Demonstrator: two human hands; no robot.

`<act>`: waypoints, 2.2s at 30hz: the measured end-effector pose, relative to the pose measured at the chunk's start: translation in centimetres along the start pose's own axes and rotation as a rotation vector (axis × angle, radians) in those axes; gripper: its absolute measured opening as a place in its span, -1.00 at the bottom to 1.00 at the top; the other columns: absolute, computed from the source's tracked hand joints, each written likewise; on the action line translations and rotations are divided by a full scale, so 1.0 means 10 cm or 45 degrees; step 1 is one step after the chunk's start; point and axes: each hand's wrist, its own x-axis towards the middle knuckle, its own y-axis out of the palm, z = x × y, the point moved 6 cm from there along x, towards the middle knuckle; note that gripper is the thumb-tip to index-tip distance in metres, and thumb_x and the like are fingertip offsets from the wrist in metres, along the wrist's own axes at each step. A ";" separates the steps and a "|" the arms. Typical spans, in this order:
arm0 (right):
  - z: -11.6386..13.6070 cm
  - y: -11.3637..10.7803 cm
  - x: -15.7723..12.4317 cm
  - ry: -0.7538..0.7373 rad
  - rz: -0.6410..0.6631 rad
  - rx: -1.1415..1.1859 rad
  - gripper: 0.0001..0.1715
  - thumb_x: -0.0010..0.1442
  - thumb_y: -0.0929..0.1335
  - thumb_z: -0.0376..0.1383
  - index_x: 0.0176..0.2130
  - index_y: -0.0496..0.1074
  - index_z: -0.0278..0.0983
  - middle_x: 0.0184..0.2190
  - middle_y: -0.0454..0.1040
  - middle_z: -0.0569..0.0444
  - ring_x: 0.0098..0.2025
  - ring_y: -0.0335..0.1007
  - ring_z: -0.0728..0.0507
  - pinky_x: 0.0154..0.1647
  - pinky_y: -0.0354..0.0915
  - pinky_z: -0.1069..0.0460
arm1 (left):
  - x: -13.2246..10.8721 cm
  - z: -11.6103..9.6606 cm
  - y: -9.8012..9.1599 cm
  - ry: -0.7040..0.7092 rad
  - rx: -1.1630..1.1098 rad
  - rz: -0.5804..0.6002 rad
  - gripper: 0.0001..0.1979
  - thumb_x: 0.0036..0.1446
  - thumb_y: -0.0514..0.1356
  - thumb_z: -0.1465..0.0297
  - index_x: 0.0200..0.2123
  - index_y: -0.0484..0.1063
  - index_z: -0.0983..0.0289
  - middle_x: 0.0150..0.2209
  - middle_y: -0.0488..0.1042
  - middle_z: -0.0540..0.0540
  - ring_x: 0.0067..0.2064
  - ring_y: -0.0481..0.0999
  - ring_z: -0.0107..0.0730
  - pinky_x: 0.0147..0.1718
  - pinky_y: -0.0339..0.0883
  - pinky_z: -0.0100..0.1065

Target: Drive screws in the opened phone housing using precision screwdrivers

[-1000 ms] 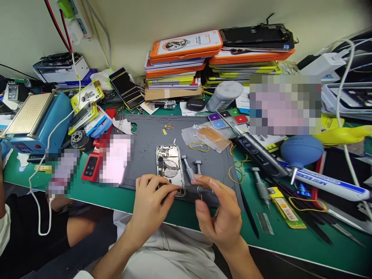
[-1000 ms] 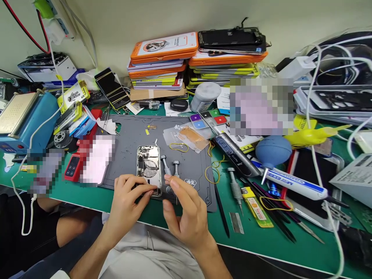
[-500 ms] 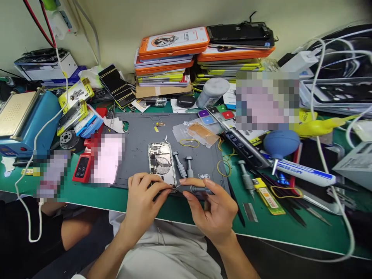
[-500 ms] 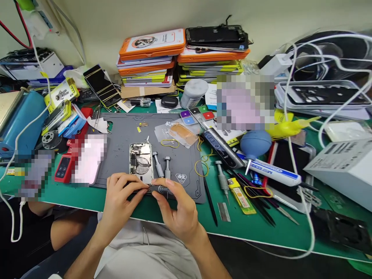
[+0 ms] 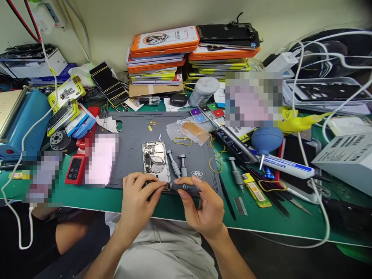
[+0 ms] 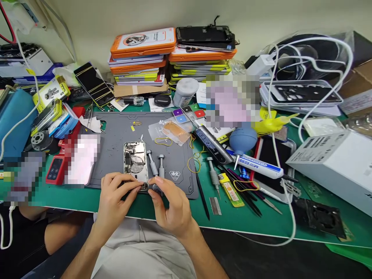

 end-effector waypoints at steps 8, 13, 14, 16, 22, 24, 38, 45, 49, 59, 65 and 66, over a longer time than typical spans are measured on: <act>0.04 0.00 0.03 -0.053 0.043 -0.083 -0.27 0.45 0.38 -0.51 0.49 0.26 -0.19 -0.13 0.73 -0.09 -0.16 0.76 -0.19 -0.21 0.73 -0.08 | -0.01 -0.01 0.00 -0.018 -0.016 -0.003 -0.83 0.50 0.32 0.43 -0.02 0.71 0.04 -0.07 0.73 0.02 0.03 0.53 -0.19 0.04 0.33 -0.09; 0.12 0.01 0.07 -0.204 0.044 -0.197 -0.33 0.38 0.49 -0.47 0.35 0.38 -0.10 -0.20 0.73 0.04 -0.26 0.71 -0.14 -0.31 0.65 0.00 | -0.02 0.00 0.01 -0.053 -0.015 0.017 -0.83 0.51 0.32 0.40 -0.01 0.72 0.03 -0.06 0.73 0.03 0.03 0.52 -0.18 0.02 0.35 -0.10; 0.12 0.01 0.08 -0.208 0.038 -0.203 -0.32 0.36 0.51 -0.47 0.34 0.38 -0.10 -0.21 0.73 0.05 -0.25 0.70 -0.13 -0.30 0.65 0.00 | -0.03 0.00 0.01 -0.053 -0.021 0.012 -0.83 0.51 0.32 0.40 -0.01 0.72 0.03 -0.06 0.73 0.03 0.03 0.52 -0.19 0.03 0.35 -0.10; 0.12 0.01 0.09 -0.223 0.062 -0.171 -0.32 0.36 0.45 -0.52 0.36 0.38 -0.14 -0.15 0.73 -0.01 -0.16 0.72 -0.15 -0.21 0.68 -0.03 | -0.03 0.00 0.01 -0.048 -0.029 0.002 -0.82 0.52 0.31 0.41 0.00 0.72 0.04 -0.07 0.73 0.03 0.03 0.51 -0.19 0.03 0.36 -0.10; 0.11 0.01 0.07 -0.216 0.124 -0.081 -0.27 0.39 0.33 -0.51 0.45 0.28 -0.16 0.22 0.64 -0.23 0.10 0.73 -0.22 -0.13 0.73 -0.11 | -0.02 0.00 0.00 -0.026 -0.051 -0.039 -0.82 0.49 0.33 0.45 0.01 0.70 0.06 -0.07 0.72 0.02 0.02 0.49 -0.20 0.04 0.35 -0.12; 0.11 0.00 0.07 -0.200 0.116 -0.094 -0.24 0.40 0.32 -0.53 0.48 0.27 -0.17 0.20 0.65 -0.22 0.08 0.74 -0.21 -0.14 0.74 -0.10 | -0.02 -0.01 0.00 -0.016 -0.058 -0.046 -0.82 0.49 0.33 0.46 0.01 0.70 0.07 -0.07 0.72 0.01 0.02 0.48 -0.21 0.04 0.34 -0.13; 0.06 0.00 0.06 -0.116 0.048 -0.129 -0.25 0.41 0.46 -0.43 0.47 0.27 -0.15 -0.12 0.76 -0.04 -0.19 0.78 -0.20 -0.24 0.71 -0.06 | -0.02 0.00 0.00 -0.019 -0.063 -0.039 -0.83 0.49 0.33 0.46 0.01 0.70 0.09 -0.07 0.71 0.03 0.02 0.49 -0.20 0.04 0.35 -0.12; -0.03 -0.10 -0.02 0.068 -0.125 0.048 -0.14 0.37 0.47 -0.52 0.50 0.25 -0.11 -0.11 0.74 -0.03 -0.17 0.79 -0.20 -0.33 0.71 -0.05 | 0.00 0.00 -0.01 0.012 -0.087 -0.057 -0.86 0.47 0.36 0.43 -0.01 0.71 0.10 -0.10 0.72 0.03 0.01 0.51 -0.21 0.05 0.39 -0.14; -0.05 -0.10 -0.01 0.090 -0.121 0.109 -0.12 0.39 0.46 -0.52 0.52 0.23 -0.09 -0.09 0.73 -0.03 -0.18 0.79 -0.21 -0.34 0.73 -0.06 | 0.00 0.00 -0.01 0.014 -0.080 -0.056 -0.86 0.47 0.36 0.41 0.00 0.71 0.09 -0.09 0.73 0.03 0.01 0.53 -0.20 0.05 0.42 -0.14; -0.03 -0.01 0.01 0.062 0.002 0.045 -0.22 0.45 0.42 -0.48 0.51 0.23 -0.12 -0.12 0.71 -0.04 -0.16 0.77 -0.17 -0.19 0.74 -0.07 | 0.00 0.00 -0.01 -0.015 -0.083 -0.038 -0.87 0.47 0.36 0.43 -0.02 0.70 0.10 -0.09 0.71 0.02 0.02 0.50 -0.20 0.06 0.39 -0.13; -0.02 0.00 0.01 0.024 0.005 -0.004 -0.22 0.46 0.41 -0.48 0.52 0.23 -0.13 -0.13 0.72 -0.05 -0.17 0.77 -0.18 -0.18 0.74 -0.09 | 0.00 -0.01 0.00 -0.014 -0.076 -0.040 -0.86 0.48 0.34 0.44 -0.01 0.69 0.10 -0.07 0.71 0.03 0.03 0.49 -0.19 0.06 0.39 -0.13; -0.03 0.00 0.01 0.029 -0.002 0.006 -0.22 0.46 0.41 -0.48 0.52 0.23 -0.12 -0.14 0.72 -0.04 -0.17 0.77 -0.18 -0.17 0.74 -0.09 | 0.00 -0.01 0.00 -0.013 -0.077 -0.044 -0.86 0.48 0.34 0.44 -0.01 0.69 0.10 -0.07 0.71 0.03 0.02 0.49 -0.20 0.06 0.39 -0.13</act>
